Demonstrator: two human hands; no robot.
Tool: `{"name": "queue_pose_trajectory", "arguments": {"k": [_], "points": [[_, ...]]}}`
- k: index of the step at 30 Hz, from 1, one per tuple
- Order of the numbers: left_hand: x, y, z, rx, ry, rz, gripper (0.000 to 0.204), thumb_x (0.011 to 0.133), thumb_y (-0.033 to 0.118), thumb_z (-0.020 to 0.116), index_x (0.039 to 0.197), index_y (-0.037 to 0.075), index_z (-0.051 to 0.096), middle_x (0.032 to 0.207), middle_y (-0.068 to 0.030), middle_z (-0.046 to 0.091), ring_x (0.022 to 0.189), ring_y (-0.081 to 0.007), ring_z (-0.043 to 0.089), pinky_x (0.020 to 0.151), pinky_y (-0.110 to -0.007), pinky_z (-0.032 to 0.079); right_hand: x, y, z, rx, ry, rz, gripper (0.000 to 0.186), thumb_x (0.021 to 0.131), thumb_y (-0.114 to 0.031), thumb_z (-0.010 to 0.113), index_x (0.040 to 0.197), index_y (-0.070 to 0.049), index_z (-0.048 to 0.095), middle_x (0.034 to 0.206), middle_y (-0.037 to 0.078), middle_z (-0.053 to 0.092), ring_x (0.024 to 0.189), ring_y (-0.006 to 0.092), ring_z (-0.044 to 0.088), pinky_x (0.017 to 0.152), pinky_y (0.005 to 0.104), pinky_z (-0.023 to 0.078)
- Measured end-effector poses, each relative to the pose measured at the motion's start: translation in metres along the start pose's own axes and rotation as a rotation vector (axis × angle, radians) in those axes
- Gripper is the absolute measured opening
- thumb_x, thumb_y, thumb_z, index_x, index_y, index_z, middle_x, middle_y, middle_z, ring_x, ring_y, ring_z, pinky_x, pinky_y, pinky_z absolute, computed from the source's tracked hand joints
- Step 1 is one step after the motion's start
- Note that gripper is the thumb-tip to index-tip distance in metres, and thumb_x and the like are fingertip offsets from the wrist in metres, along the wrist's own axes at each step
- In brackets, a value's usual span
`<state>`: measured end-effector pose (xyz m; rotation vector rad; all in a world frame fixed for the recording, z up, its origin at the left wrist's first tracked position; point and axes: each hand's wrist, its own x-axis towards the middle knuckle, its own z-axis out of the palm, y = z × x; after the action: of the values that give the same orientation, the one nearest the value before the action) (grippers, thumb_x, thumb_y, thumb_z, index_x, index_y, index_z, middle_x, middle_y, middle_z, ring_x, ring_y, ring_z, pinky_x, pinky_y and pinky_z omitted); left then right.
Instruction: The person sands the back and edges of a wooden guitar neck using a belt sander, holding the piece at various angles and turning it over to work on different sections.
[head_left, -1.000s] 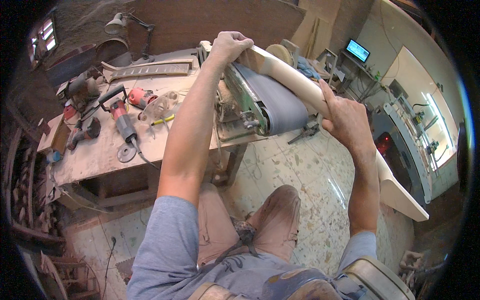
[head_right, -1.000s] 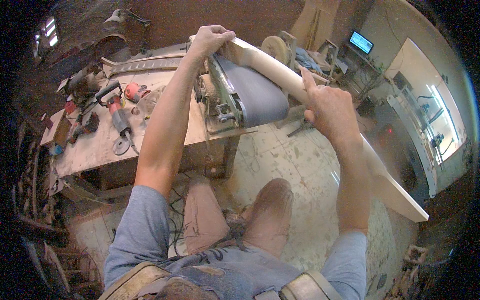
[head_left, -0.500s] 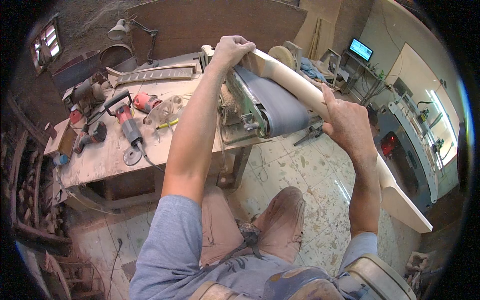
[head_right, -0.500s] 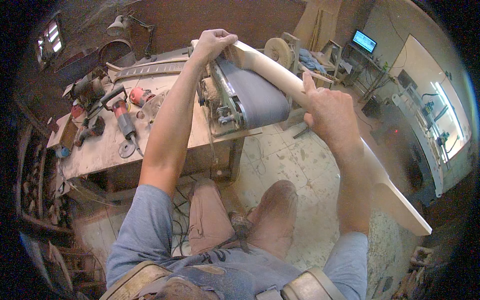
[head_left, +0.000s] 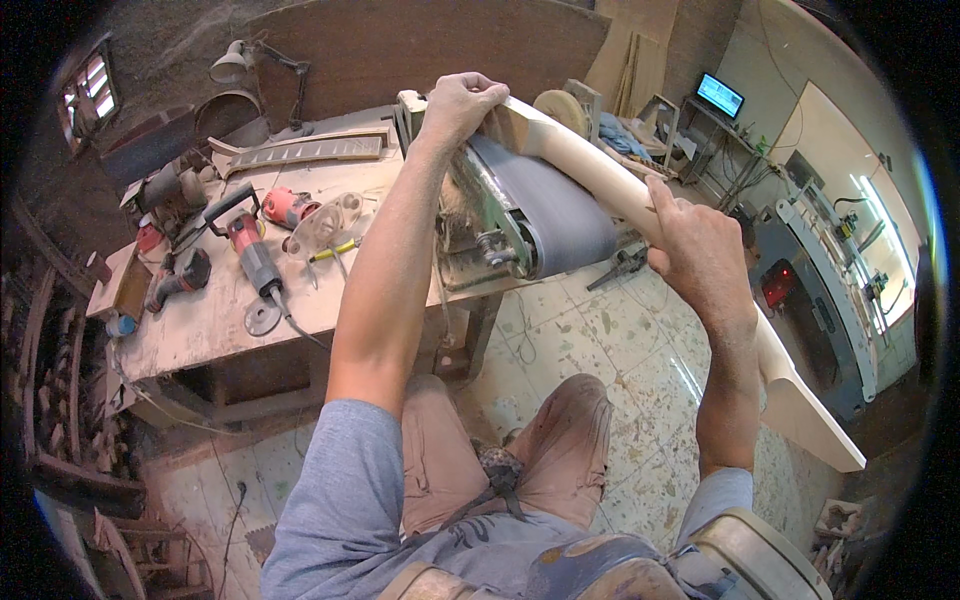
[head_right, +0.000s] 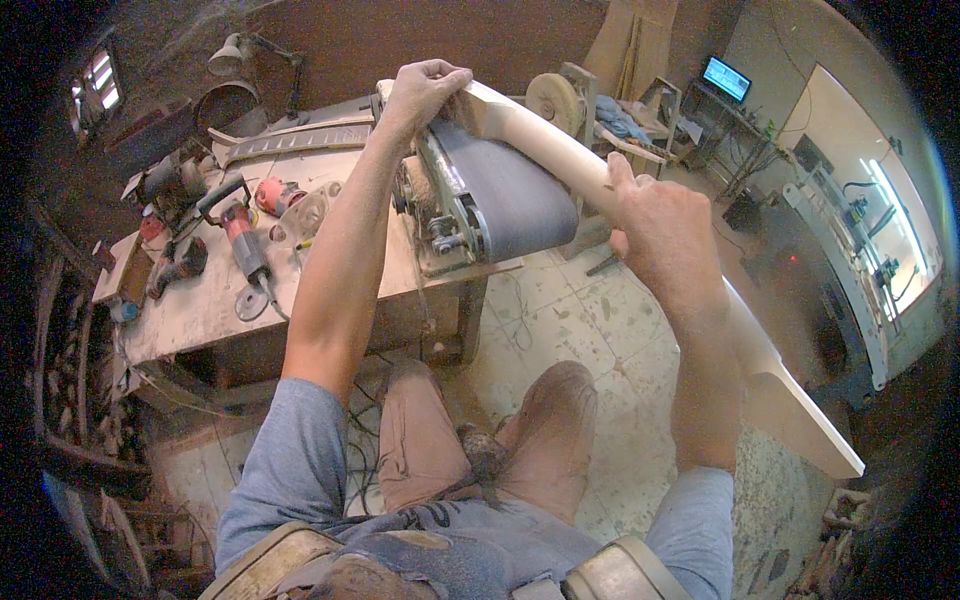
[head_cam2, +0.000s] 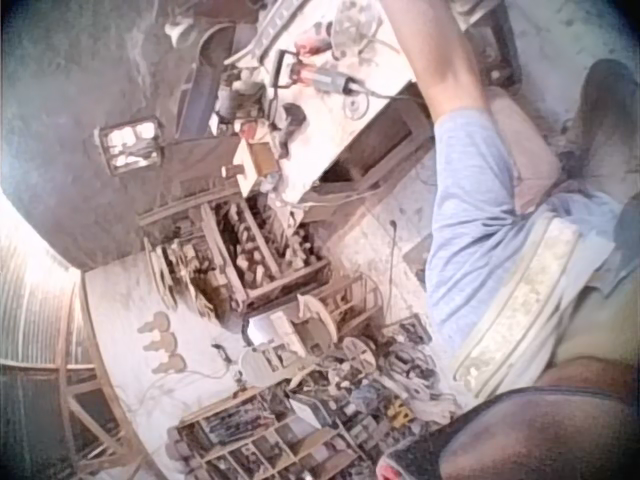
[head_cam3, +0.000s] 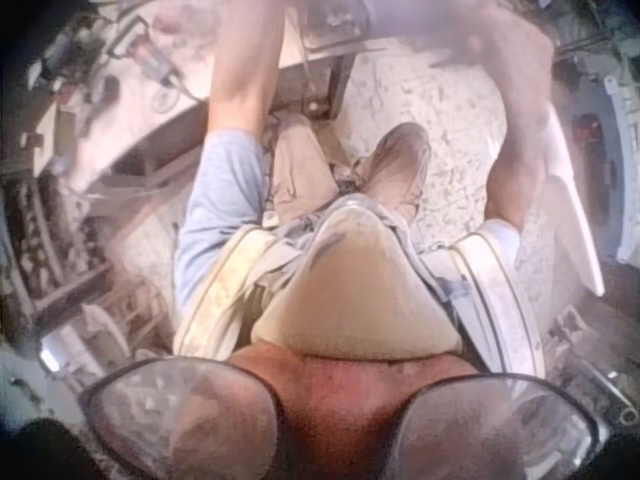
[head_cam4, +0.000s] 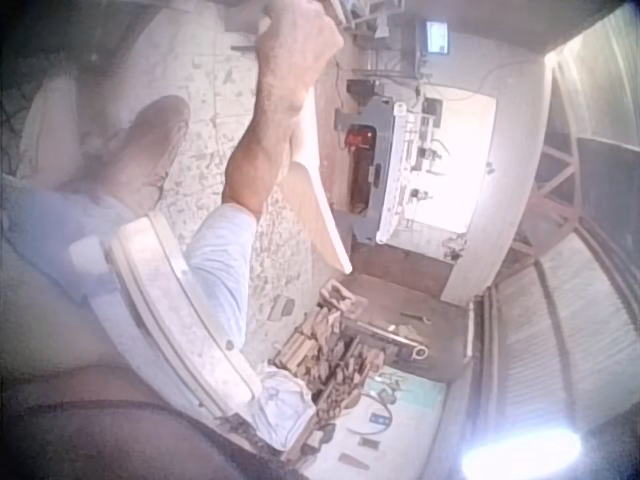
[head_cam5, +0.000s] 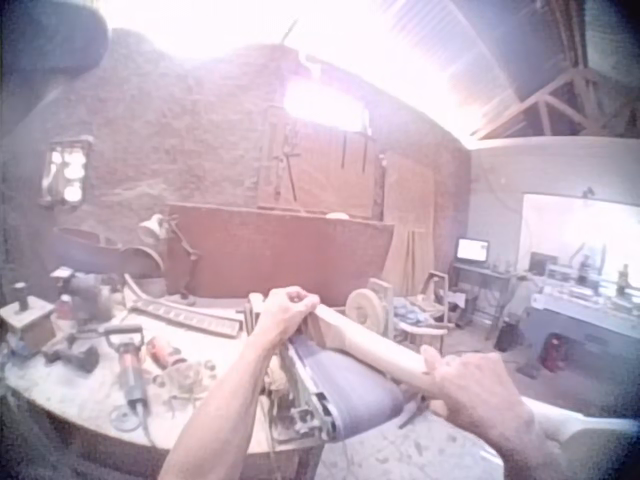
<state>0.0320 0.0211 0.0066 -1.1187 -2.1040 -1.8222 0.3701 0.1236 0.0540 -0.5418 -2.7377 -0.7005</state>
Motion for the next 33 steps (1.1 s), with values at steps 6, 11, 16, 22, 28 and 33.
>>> {"name": "queue_pose_trajectory", "arguments": {"k": [6,11,16,22,28,33], "points": [[0.002,-0.004,0.0,-0.016,0.027,0.036,0.036,0.092,0.034,0.076,0.102,0.0,0.078,0.086,-0.0068,0.074,0.075,-0.0123,0.065,0.069,-0.03,0.054,0.001,0.006,0.009,-0.049,0.14,-0.062,0.077,0.077,-0.02,0.086,0.144,-0.009,0.051,0.098,0.011,0.072,0.089,0.0263,0.073,0.076,0.0409,0.06],[0.005,-0.007,-0.001,0.03,0.057,0.044,0.036,0.092,0.034,0.076,0.102,0.0,0.079,0.088,-0.0084,0.076,0.077,-0.0125,0.066,0.07,-0.029,0.054,0.005,0.006,0.005,-0.02,0.078,-0.025,0.08,0.074,-0.021,0.087,0.145,-0.011,0.051,0.1,0.01,0.072,0.09,0.0267,0.073,0.079,0.0409,0.06],[0.002,-0.003,-0.001,-0.008,0.045,0.037,0.035,0.092,0.034,0.077,0.101,0.0,0.079,0.085,-0.008,0.075,0.074,-0.013,0.066,0.069,-0.03,0.054,0.005,0.012,0.009,-0.006,0.085,-0.044,0.08,0.075,-0.022,0.087,0.145,-0.014,0.05,0.101,0.01,0.073,0.093,0.028,0.072,0.08,0.0417,0.06],[-0.001,0.0,-0.001,0.063,0.048,0.033,0.034,0.091,0.034,0.077,0.101,0.001,0.08,0.086,-0.009,0.076,0.075,-0.0142,0.069,0.07,-0.031,0.056,0.002,0.019,0.01,0.002,0.048,-0.021,0.081,0.075,-0.022,0.087,0.146,-0.014,0.049,0.104,0.01,0.072,0.096,0.0285,0.071,0.082,0.0426,0.059],[-0.008,0.005,-0.004,0.069,0.067,0.038,0.038,0.091,0.035,0.077,0.102,-0.001,0.079,0.087,-0.0097,0.076,0.075,-0.0136,0.067,0.071,-0.03,0.054,-0.001,0.025,0.015,0.034,0.096,-0.051,0.077,0.076,-0.02,0.086,0.144,-0.014,0.05,0.1,0.011,0.072,0.093,0.0293,0.072,0.081,0.0433,0.059],[-0.015,0.013,-0.019,0.095,0.055,0.022,0.038,0.091,0.036,0.077,0.102,-0.001,0.079,0.087,-0.009,0.076,0.078,-0.0139,0.069,0.073,-0.03,0.055,-0.004,0.019,0.015,0.043,0.139,-0.079,0.076,0.077,-0.019,0.085,0.144,-0.013,0.05,0.099,0.01,0.072,0.091,0.0291,0.072,0.078,0.0425,0.06]]}}
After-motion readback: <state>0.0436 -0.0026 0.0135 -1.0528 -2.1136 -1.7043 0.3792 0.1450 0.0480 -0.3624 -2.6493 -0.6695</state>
